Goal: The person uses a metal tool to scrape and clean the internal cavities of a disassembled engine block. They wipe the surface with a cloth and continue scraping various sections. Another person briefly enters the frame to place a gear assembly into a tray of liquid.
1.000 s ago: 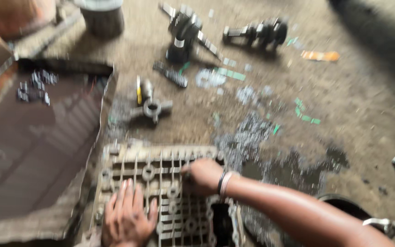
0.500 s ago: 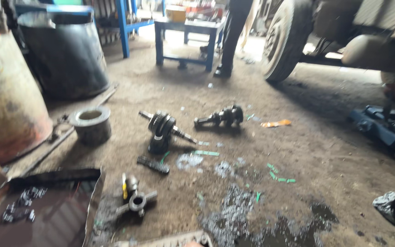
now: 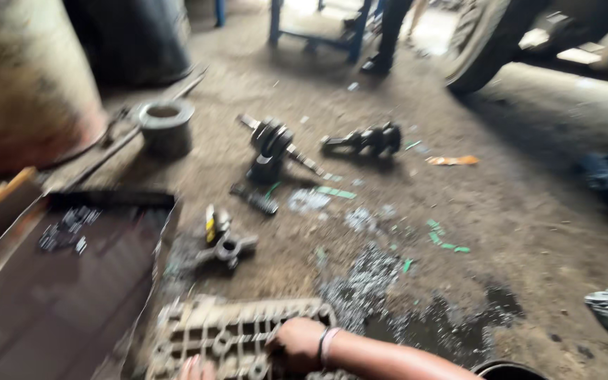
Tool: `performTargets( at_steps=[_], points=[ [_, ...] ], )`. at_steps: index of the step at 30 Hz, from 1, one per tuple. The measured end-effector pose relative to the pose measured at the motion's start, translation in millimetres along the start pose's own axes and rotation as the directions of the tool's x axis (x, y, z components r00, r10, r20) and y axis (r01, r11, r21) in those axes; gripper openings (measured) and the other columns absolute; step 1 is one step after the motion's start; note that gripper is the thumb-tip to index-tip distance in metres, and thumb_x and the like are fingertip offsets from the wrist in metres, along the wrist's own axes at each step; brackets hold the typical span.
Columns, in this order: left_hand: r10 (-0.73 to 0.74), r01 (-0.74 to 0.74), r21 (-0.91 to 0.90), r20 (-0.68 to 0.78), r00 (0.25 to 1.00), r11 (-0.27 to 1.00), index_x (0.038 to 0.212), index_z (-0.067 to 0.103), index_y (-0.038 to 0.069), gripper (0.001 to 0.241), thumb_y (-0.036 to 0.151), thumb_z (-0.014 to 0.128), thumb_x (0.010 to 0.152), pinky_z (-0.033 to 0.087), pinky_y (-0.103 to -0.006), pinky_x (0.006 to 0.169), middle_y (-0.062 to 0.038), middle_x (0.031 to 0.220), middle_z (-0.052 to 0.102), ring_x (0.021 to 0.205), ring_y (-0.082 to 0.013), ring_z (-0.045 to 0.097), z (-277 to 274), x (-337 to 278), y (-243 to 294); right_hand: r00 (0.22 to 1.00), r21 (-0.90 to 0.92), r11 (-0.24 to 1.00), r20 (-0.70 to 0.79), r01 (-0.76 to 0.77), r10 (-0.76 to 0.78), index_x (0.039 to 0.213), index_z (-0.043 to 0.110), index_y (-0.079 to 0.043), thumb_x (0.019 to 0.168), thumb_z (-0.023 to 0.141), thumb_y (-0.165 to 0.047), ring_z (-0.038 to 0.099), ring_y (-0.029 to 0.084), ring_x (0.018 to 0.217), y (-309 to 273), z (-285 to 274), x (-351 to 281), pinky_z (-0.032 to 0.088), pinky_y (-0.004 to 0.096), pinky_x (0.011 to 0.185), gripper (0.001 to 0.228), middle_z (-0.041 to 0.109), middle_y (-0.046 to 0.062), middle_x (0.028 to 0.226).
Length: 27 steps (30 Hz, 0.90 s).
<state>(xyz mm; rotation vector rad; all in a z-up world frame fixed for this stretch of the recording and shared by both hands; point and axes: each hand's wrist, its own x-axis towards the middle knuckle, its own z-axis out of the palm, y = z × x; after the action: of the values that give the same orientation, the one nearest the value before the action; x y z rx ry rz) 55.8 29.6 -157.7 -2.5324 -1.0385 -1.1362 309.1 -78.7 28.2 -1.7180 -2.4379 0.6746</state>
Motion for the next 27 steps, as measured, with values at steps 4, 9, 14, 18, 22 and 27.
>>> performTargets(
  at_steps=[4, 9, 14, 18, 22, 27],
  points=[
    [-0.038, 0.045, -0.080, 0.077, 0.996, 0.996, 0.113, 0.068, 0.001, 0.065, 0.053, 0.057, 0.076, 0.044, -0.0548, 0.101, -0.026, 0.119, 0.066, 0.119, -0.0403, 0.063, -50, 6, 19, 0.985, 0.175, 0.969, 0.038, -0.172, 0.168, 0.098, 0.076, -0.015, 0.083, 0.066, -0.027, 0.071, 0.033, 0.079, 15, -18, 7, 0.058, 0.043, 0.074, 0.021, 0.076, 0.013, 0.089],
    [-0.124, 0.110, 0.058, 0.492, 0.862, 0.992, 0.126, 0.066, 0.002, 0.067, 0.051, 0.055, 0.081, 0.041, -0.0505, 0.105, -0.026, 0.137, 0.062, 0.129, -0.0373, 0.058, -108, 53, 36, 0.962, 0.074, 0.968, 0.151, -0.239, 0.226, 0.089, 0.075, -0.015, 0.095, 0.063, -0.026, 0.071, 0.030, 0.072, -16, -24, 7, 0.057, 0.043, 0.074, 0.018, 0.075, 0.012, 0.081],
    [-0.143, 0.126, 0.067, 0.492, 0.859, 0.990, 0.126, 0.067, 0.003, 0.066, 0.051, 0.055, 0.081, 0.041, -0.0506, 0.106, -0.025, 0.137, 0.062, 0.127, -0.0365, 0.058, -92, 33, 31, 0.939, 0.054, 0.944, 0.132, -0.325, 0.316, 0.093, 0.074, -0.019, 0.083, 0.066, -0.021, 0.073, 0.030, 0.077, -21, -33, 16, 0.058, 0.043, 0.072, 0.013, 0.075, 0.008, 0.085],
    [-0.046, 0.043, 0.020, 0.219, 0.975, 0.999, 0.116, 0.069, 0.003, 0.067, 0.055, 0.059, 0.074, 0.043, -0.0538, 0.099, -0.026, 0.125, 0.065, 0.121, -0.0381, 0.062, -37, -3, 12, 0.952, -0.179, 0.970, 0.229, -0.162, 0.201, 0.089, 0.075, -0.010, 0.080, 0.071, -0.022, 0.070, 0.037, 0.080, -23, -23, 17, 0.058, 0.047, 0.074, 0.016, 0.072, 0.017, 0.085],
    [0.071, -0.071, 0.004, -0.166, 0.984, 0.997, 0.105, 0.067, 0.003, 0.066, 0.062, 0.060, 0.075, 0.044, -0.0571, 0.094, -0.024, 0.116, 0.068, 0.111, -0.0399, 0.064, 21, -27, -6, 0.948, 0.006, 0.950, 0.064, -0.313, 0.312, 0.093, 0.074, -0.014, 0.085, 0.068, -0.023, 0.069, 0.040, 0.081, -8, -6, 10, 0.057, 0.050, 0.074, 0.014, 0.072, 0.016, 0.085],
    [0.072, -0.074, -0.014, -0.108, 0.992, 0.997, 0.106, 0.067, 0.003, 0.066, 0.061, 0.060, 0.075, 0.044, -0.0567, 0.095, -0.024, 0.117, 0.068, 0.113, -0.0397, 0.064, 50, -14, -11, 0.977, 0.030, 0.977, -0.024, -0.213, 0.213, 0.095, 0.074, -0.016, 0.088, 0.067, -0.027, 0.071, 0.038, 0.084, 9, 12, 11, 0.057, 0.049, 0.076, 0.015, 0.072, 0.015, 0.085]
  ],
)
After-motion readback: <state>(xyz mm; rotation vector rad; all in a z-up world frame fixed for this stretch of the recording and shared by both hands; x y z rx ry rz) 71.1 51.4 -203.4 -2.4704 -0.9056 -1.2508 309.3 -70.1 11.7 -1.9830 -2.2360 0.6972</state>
